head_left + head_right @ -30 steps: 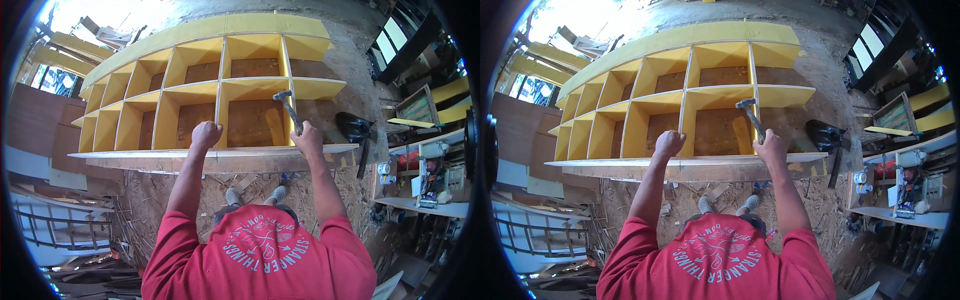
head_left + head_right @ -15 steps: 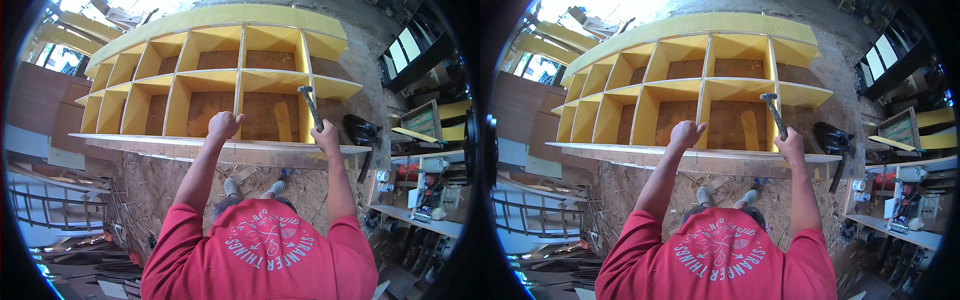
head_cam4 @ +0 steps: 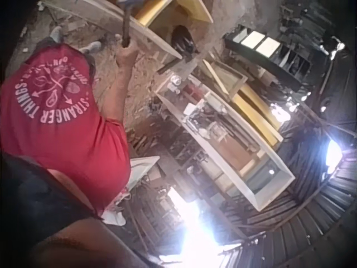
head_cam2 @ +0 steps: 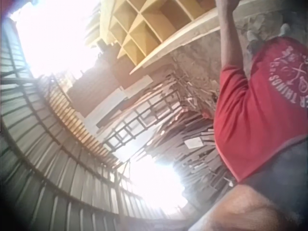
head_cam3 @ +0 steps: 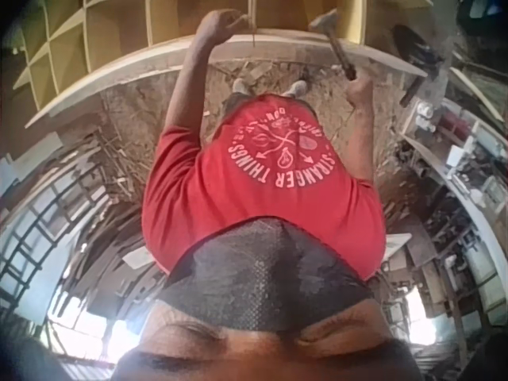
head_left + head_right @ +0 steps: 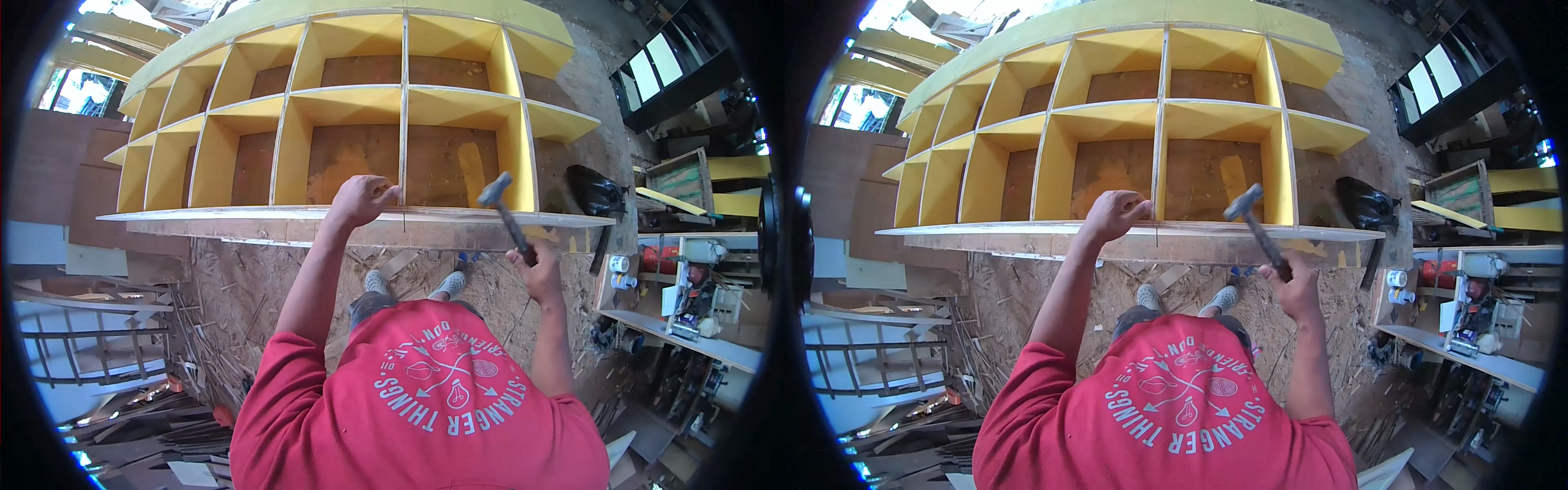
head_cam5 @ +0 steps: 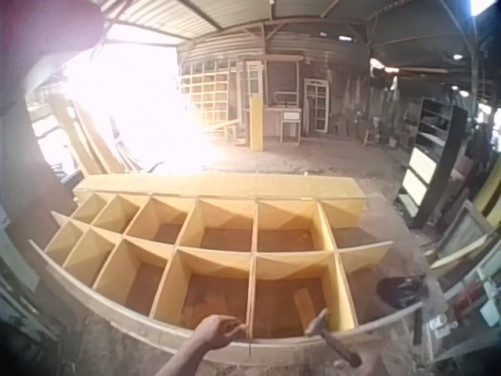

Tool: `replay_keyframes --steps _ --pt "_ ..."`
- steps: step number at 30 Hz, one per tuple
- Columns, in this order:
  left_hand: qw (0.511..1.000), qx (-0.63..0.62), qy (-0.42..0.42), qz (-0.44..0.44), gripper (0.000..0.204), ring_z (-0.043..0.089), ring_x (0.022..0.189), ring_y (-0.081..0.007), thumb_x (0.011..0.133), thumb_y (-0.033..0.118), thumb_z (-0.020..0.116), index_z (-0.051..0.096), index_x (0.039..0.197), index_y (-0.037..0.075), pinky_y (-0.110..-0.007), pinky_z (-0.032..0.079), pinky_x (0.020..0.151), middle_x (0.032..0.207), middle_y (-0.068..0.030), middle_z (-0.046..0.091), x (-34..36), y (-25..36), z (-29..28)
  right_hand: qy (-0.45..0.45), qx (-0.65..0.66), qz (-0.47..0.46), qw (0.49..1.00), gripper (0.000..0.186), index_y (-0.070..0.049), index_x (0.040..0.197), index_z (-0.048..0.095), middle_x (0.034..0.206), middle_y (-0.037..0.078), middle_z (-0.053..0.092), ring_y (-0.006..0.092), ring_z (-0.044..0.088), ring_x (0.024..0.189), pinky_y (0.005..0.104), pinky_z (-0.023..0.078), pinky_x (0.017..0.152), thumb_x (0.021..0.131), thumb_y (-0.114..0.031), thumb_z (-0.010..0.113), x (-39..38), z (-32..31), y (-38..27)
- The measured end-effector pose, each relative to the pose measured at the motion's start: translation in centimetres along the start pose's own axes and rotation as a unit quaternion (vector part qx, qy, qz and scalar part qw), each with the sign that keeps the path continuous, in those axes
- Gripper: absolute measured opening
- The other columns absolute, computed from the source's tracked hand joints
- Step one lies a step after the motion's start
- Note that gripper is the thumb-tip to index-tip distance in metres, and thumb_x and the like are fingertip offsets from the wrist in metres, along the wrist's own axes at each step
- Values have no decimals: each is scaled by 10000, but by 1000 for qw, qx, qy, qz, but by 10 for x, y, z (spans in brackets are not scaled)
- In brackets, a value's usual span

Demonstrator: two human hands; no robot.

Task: The person hammers nails into the edge of a long wooden board to attach it to the side of a yellow shelving unit, using a hammer to drive each nail one at a time.

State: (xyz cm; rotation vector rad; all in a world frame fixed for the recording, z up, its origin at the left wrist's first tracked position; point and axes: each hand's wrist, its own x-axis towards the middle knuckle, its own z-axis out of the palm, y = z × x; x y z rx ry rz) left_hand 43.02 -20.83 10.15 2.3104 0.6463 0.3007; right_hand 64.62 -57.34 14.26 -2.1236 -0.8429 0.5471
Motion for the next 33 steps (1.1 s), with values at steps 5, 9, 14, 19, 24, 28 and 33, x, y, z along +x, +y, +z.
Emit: replay_keyframes --steps 5,9,14,19,24,28,33 --pt "988 56 -104 -96 605 695 768 -420 1001 580 590 739 807 27 -502 528 723 763 -212 702 21 19 -3 -49 -25 30 998 414 -21 1026 697 724 76 664 169 604 654 369 492 626 910 -381 867 -25 38 8" --pt "989 82 -115 -37 549 694 808 -429 998 539 601 742 857 28 -501 526 732 799 -215 705 17 21 -8 -21 -2 36 999 423 -22 1020 695 718 63 664 179 604 645 369 484 614 913 -395 863 -25 49 -1" --pt "997 16 -80 -10 440 687 876 -444 1016 451 595 725 954 35 -509 522 759 882 -215 718 2 0 -6 192 -63 -20 979 415 -21 1111 672 904 116 657 238 611 801 410 497 740 1006 -416 747 12 19 23" --pt "996 38 -83 -24 431 695 877 -431 1028 456 612 731 963 47 -501 528 761 882 -211 724 6 6 -6 378 -114 132 909 521 17 1188 645 1046 202 667 357 638 973 479 488 865 1051 -485 664 61 -69 116" --pt "996 19 -73 -37 424 711 845 -407 1018 470 658 756 959 62 -482 537 745 867 -191 740 10 7 -2 434 82 89 893 638 76 1254 655 1228 192 708 313 657 1136 418 479 1020 1019 -514 710 81 -103 189" --pt "996 12 -74 -43 406 711 820 -406 1007 459 684 769 973 63 -477 538 735 857 -192 740 6 1 -5 427 75 125 893 647 104 1297 636 1330 200 692 302 652 1211 403 471 1065 1018 -473 726 93 -110 196" --pt "994 -7 -90 -54 455 716 868 -425 974 492 700 757 922 43 -512 553 769 891 -214 749 12 9 -6 424 63 168 887 538 76 1280 660 1268 185 726 289 668 1225 406 477 1076 978 -351 786 108 -132 214"
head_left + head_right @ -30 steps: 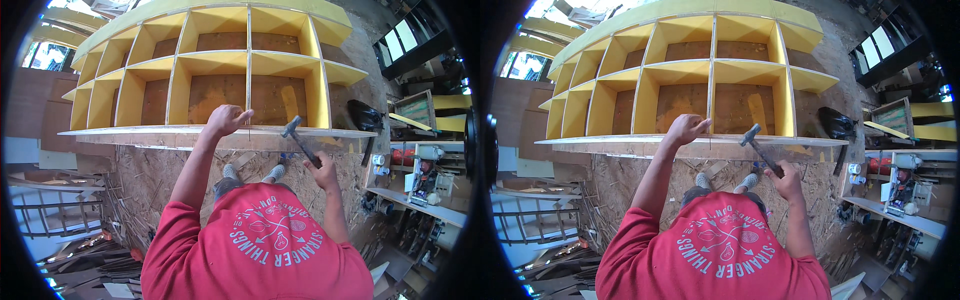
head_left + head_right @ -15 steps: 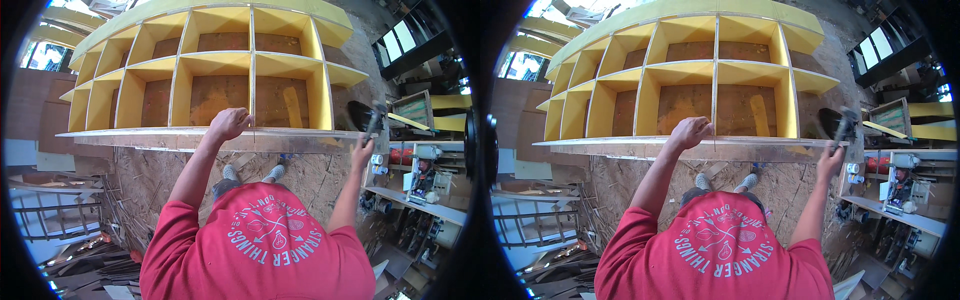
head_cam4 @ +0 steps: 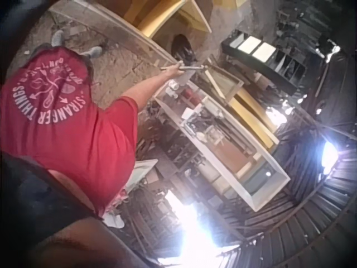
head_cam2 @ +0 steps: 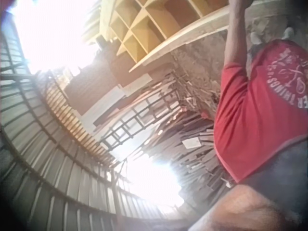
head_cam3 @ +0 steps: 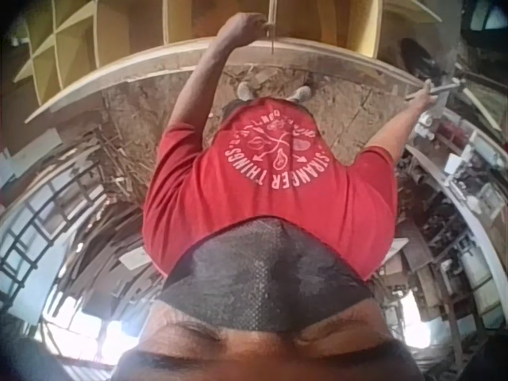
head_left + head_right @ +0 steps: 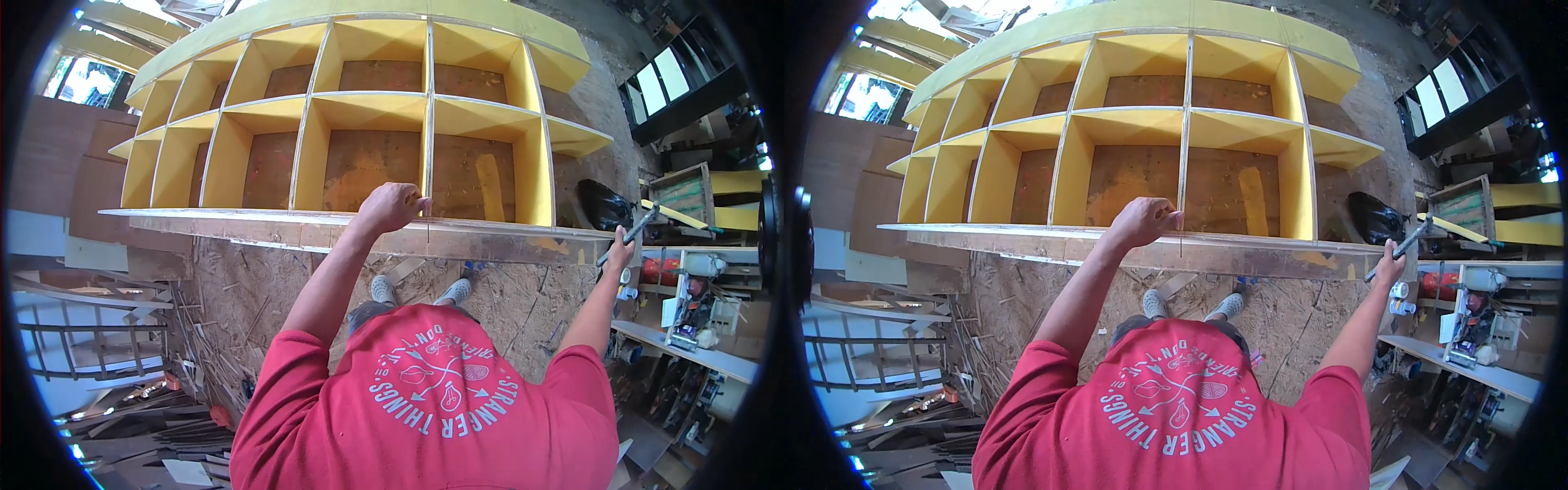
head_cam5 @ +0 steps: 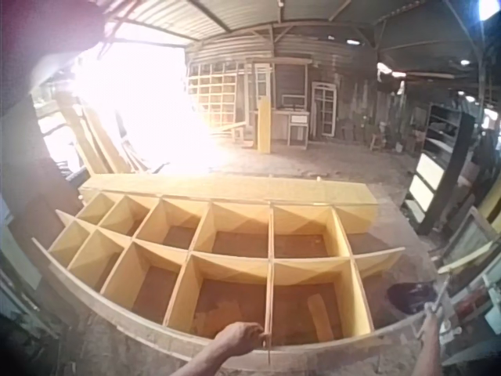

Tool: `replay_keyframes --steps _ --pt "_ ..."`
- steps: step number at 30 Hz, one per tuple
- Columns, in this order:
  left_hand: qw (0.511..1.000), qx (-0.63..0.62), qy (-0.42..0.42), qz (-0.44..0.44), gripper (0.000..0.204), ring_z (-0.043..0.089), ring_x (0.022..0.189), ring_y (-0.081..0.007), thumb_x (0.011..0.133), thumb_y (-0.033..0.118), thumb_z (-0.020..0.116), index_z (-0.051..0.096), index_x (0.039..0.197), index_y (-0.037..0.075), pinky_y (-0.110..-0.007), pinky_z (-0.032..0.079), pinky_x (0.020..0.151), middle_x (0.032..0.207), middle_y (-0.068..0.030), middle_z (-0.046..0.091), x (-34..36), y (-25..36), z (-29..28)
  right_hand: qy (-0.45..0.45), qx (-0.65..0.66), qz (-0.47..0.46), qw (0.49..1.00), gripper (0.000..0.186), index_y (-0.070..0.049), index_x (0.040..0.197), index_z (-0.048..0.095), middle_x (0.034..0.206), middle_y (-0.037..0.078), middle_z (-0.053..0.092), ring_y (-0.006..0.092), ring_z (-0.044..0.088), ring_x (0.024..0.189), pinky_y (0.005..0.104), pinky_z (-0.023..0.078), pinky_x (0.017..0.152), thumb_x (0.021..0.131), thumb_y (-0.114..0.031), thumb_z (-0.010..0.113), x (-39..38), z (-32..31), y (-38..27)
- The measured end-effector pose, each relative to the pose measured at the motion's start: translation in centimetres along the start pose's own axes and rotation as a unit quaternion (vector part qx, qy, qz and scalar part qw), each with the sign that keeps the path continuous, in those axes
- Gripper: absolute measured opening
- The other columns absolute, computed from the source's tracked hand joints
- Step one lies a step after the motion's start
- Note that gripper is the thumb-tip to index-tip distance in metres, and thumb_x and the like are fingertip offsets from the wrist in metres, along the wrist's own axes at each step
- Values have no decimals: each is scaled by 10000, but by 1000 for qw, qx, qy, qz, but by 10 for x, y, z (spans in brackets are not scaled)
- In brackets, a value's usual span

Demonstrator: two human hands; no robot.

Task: The person hammers nails into the edge of a long wooden board to attach it to the side of a yellow shelving unit, using a hammer to drive each nail one at a time.

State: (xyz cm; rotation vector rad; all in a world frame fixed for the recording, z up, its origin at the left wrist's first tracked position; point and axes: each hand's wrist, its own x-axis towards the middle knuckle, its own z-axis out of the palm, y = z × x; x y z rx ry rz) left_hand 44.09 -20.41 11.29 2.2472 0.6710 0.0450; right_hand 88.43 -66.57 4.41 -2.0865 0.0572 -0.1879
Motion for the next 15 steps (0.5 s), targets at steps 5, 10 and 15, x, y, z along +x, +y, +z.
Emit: replay_keyframes --steps 5,10,15 --pt "1000 12 -8 -10 447 714 836 -429 966 480 711 755 894 41 -511 551 742 861 -212 744 4 7 -2 -3 -18 -3 1000 472 65 1302 659 1278 167 725 281 668 1231 397 483 1081 971 -245 790 1 2 8" --pt "1000 10 7 -11 437 715 830 -422 966 468 711 756 869 44 -507 554 749 847 -194 748 1 -2 -1 -31 15 -7 999 465 72 1321 655 1332 169 701 260 663 1238 373 487 1084 978 -215 782 -13 10 -4" --pt "998 14 26 48 408 689 763 -410 971 430 713 749 918 26 -475 522 694 792 -203 703 -1 0 -1 -36 -3 -30 999 510 80 1355 647 1348 175 704 250 665 1256 372 493 1079 983 -241 784 -6 2 10"
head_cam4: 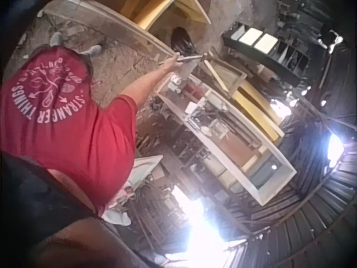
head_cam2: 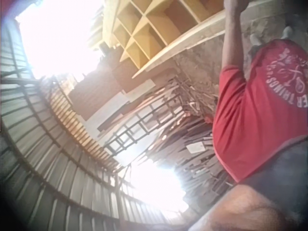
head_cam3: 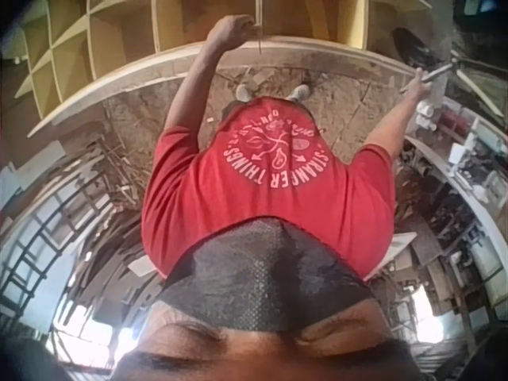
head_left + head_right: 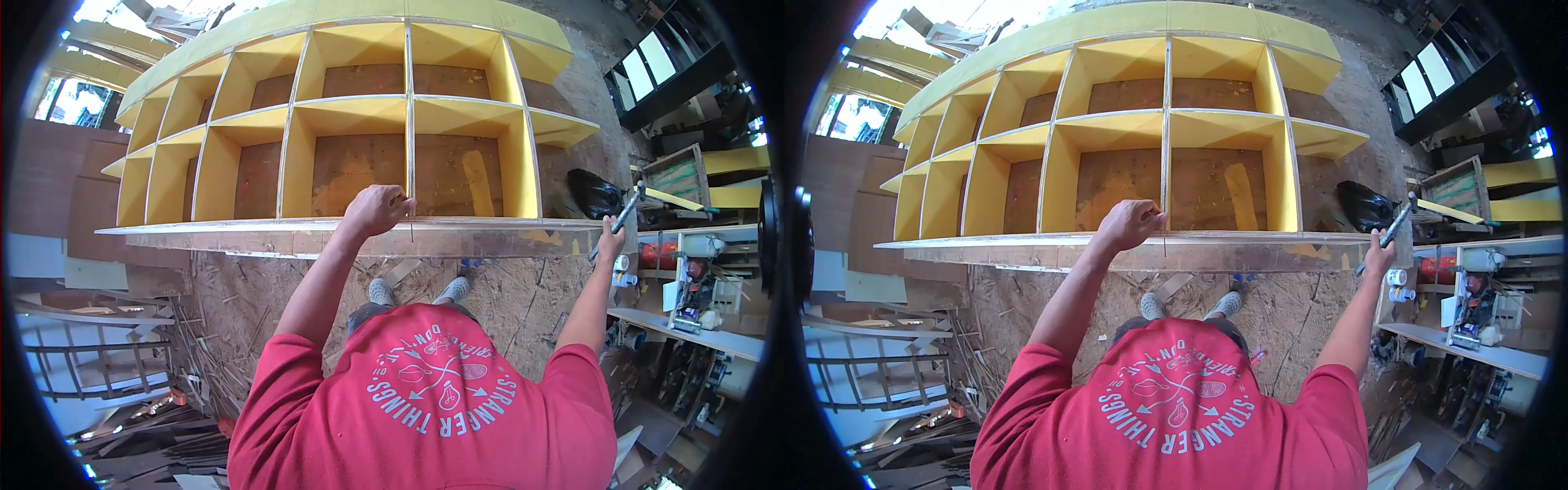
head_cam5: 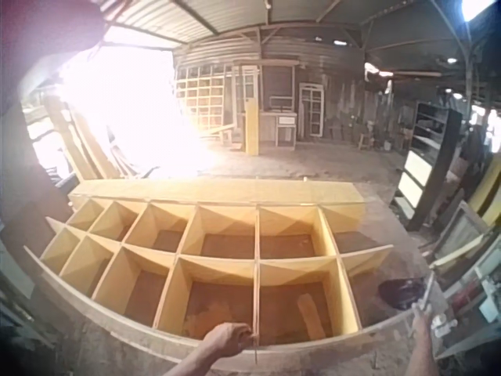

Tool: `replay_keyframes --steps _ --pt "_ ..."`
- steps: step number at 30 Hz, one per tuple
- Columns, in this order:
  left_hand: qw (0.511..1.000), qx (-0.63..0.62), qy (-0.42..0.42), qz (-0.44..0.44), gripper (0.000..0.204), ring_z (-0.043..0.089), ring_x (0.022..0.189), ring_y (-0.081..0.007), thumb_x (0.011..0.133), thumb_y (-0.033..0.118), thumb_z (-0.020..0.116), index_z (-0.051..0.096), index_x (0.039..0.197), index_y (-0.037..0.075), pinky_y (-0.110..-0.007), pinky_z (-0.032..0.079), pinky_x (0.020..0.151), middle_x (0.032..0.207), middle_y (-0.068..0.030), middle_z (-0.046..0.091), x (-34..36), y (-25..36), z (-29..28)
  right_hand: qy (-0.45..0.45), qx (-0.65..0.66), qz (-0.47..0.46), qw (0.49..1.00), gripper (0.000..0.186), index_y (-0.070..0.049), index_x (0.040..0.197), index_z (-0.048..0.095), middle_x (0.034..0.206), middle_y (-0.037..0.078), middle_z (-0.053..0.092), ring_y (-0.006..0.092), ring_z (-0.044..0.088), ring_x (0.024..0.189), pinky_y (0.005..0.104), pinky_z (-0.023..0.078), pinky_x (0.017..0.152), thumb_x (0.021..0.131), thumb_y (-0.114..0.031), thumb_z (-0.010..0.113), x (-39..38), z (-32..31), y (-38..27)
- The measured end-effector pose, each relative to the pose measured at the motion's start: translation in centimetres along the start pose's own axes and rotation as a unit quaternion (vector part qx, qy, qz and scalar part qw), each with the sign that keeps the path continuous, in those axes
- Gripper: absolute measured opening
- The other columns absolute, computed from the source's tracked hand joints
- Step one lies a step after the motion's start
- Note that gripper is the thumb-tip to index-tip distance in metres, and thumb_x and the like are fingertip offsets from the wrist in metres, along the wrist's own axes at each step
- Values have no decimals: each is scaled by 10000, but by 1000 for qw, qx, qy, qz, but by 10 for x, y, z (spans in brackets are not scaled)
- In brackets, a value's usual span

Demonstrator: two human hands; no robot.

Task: The person hammers nails into the edge of a long wooden board to attach it to the side of a yellow shelving unit, using a hammer to drive each nail one at a time.

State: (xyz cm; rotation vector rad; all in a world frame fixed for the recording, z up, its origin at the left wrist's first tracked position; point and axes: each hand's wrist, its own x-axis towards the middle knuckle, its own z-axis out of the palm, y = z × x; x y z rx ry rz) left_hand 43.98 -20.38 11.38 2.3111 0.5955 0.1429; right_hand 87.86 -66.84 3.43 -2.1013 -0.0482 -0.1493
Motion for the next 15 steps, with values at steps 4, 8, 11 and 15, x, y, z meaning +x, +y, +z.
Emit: replay_keyframes --steps 4,8,11,15 --pt "999 13 12 29 429 681 774 -427 960 440 711 727 896 16 -490 516 697 797 -205 699 -3 -8 1 -2 -51 -30 998 612 84 1378 630 1359 247 685 351 663 1261 425 487 1075 973 -347 790 1 -2 -1" --pt "997 19 -34 60 441 674 814 -448 929 450 733 709 926 10 -512 505 714 842 -227 698 -6 -10 -4 17 -162 -58 985 648 87 1364 628 1299 277 688 413 658 1218 464 476 1075 968 -402 783 -38 -1 -22" --pt "993 35 -59 96 472 682 889 -455 900 463 747 711 1018 8 -529 516 769 917 -240 715 -9 -9 -11 118 -190 -203 953 573 45 1291 637 1115 224 701 383 672 1080 484 499 1009 987 -424 762 -86 5 -44" --pt "989 43 -84 112 556 687 974 -460 877 481 760 700 1146 -2 -540 526 828 982 -243 728 -10 -18 -7 -134 4 -47 990 550 0 1228 624 959 108 683 247 680 900 389 540 804 989 -478 756 -172 3 -117"
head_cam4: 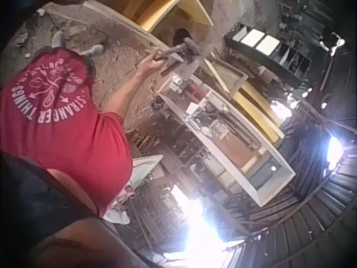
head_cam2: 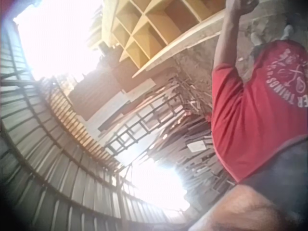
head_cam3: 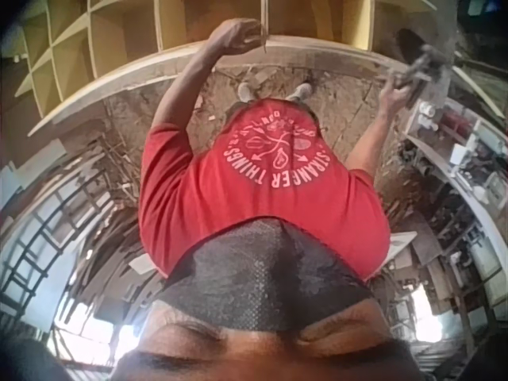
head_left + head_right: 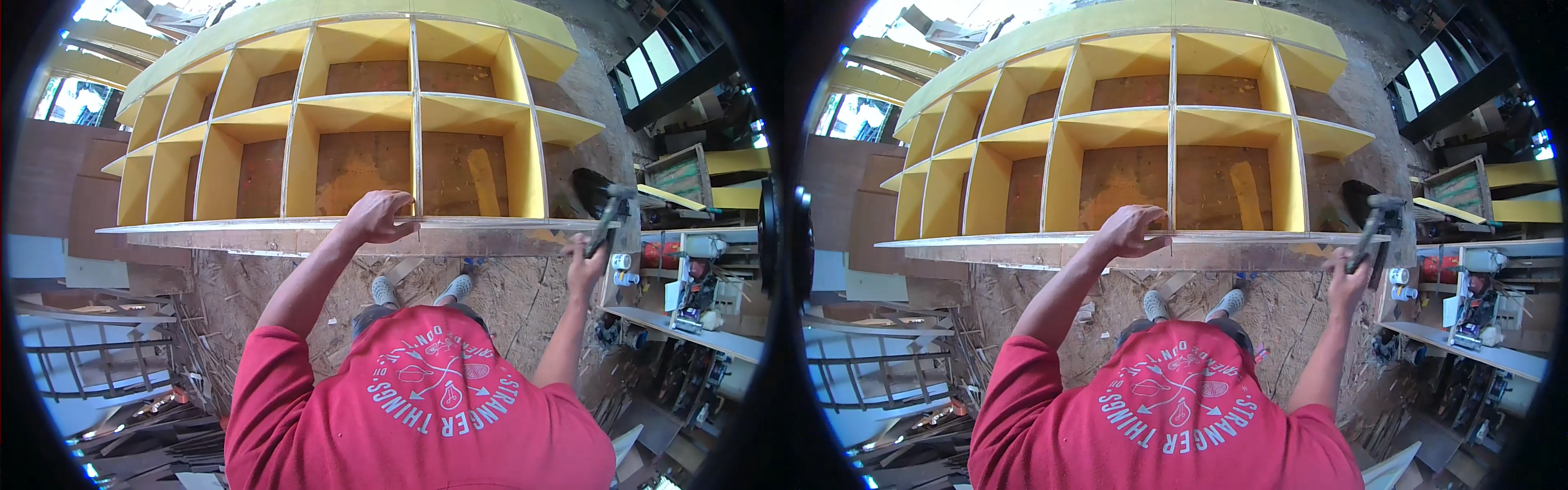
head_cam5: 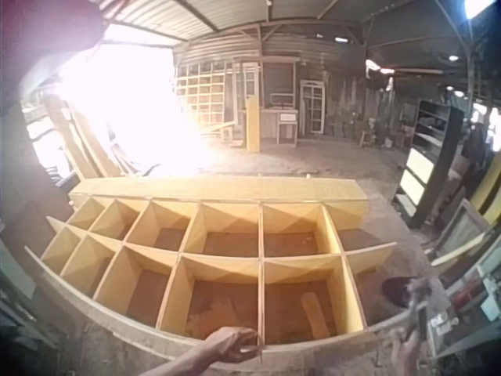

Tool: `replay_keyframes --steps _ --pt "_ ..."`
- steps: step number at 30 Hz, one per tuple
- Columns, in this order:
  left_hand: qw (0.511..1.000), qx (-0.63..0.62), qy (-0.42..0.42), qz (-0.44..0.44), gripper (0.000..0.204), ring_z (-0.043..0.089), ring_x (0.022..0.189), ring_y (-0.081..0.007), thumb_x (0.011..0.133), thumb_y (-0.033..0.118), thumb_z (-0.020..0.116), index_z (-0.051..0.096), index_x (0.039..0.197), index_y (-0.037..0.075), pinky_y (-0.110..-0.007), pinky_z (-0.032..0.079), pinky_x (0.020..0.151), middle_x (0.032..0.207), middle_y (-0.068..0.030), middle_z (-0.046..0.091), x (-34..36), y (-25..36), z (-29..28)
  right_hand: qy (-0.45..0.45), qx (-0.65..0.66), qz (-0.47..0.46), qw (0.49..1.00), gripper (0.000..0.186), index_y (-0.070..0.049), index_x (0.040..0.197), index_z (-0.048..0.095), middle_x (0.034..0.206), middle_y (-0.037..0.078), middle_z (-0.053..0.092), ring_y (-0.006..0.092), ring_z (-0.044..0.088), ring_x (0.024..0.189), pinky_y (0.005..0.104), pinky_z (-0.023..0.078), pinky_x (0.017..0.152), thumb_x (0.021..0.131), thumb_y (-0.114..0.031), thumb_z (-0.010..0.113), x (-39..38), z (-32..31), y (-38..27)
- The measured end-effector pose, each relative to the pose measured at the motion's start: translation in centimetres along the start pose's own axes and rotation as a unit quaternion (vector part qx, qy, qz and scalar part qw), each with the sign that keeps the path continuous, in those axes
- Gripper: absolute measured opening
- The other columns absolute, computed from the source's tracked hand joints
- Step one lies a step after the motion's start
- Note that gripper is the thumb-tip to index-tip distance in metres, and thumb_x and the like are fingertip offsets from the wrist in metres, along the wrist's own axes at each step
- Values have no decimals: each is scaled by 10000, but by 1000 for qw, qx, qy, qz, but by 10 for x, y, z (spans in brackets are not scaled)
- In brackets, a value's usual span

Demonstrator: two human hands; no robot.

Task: The person hammers nails into the edge of a long wooden board to attach it to the side of a yellow shelving unit, using a hammer to drive each nail one at a time.

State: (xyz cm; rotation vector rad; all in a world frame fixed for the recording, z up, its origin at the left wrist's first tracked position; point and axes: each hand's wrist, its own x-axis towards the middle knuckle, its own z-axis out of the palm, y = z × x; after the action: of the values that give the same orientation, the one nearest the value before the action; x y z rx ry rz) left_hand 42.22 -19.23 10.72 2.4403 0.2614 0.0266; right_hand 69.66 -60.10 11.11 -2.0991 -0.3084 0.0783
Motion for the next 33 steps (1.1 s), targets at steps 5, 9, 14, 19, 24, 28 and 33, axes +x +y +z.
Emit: replay_keyframes --steps 5,9,14,19,24,28,33 --pt "1000 -2 -6 3 590 690 995 -467 891 501 764 691 1181 -8 -530 540 854 1016 -254 729 1 -2 -2 -266 -86 -4 960 349 -51 1094 716 759 46 679 215 674 686 378 544 671 956 -355 816 -57 16 -69" --pt "999 14 -27 -37 572 702 1009 -462 943 516 737 705 1178 -5 -516 555 866 1057 -252 742 5 1 -3 -539 -187 -65 819 366 -97 1137 778 922 176 768 339 756 859 431 579 783 932 -399 795 -64 32 -97" --pt "997 11 -27 -71 504 708 970 -447 975 512 709 732 1105 26 -509 552 841 1011 -227 747 10 5 1 -647 -202 -134 723 392 -160 1230 783 1083 190 771 419 728 999 488 569 890 941 -423 756 -52 58 -107" --pt "996 -5 -21 -83 468 710 936 -438 966 486 729 740 1062 28 -504 548 821 969 -220 744 10 10 -1 -639 -167 -187 727 393 -188 1287 764 1115 176 777 419 722 1026 476 563 904 969 -415 727 -36 71 -118" --pt "998 -18 7 -60 525 697 932 -444 952 540 720 739 1048 25 -518 538 815 953 -223 736 9 6 0 -681 -181 -172 688 394 -197 1308 757 1124 190 771 425 716 1041 485 560 908 978 -409 716 -22 72 -128" --pt "999 0 37 -39 487 718 941 -447 936 465 770 760 1070 -3 -493 560 814 983 -243 749 7 3 3 -672 -169 -180 699 411 -170 1311 755 1106 178 781 388 748 979 456 575 873 964 -389 754 -20 74 -120" --pt "998 -8 24 -65 505 717 932 -451 918 475 789 758 1060 -8 -492 558 812 970 -247 747 11 9 0 -690 -150 -188 683 408 -164 1311 754 1094 182 778 395 743 979 452 572 859 963 -378 750 -17 72 -120"
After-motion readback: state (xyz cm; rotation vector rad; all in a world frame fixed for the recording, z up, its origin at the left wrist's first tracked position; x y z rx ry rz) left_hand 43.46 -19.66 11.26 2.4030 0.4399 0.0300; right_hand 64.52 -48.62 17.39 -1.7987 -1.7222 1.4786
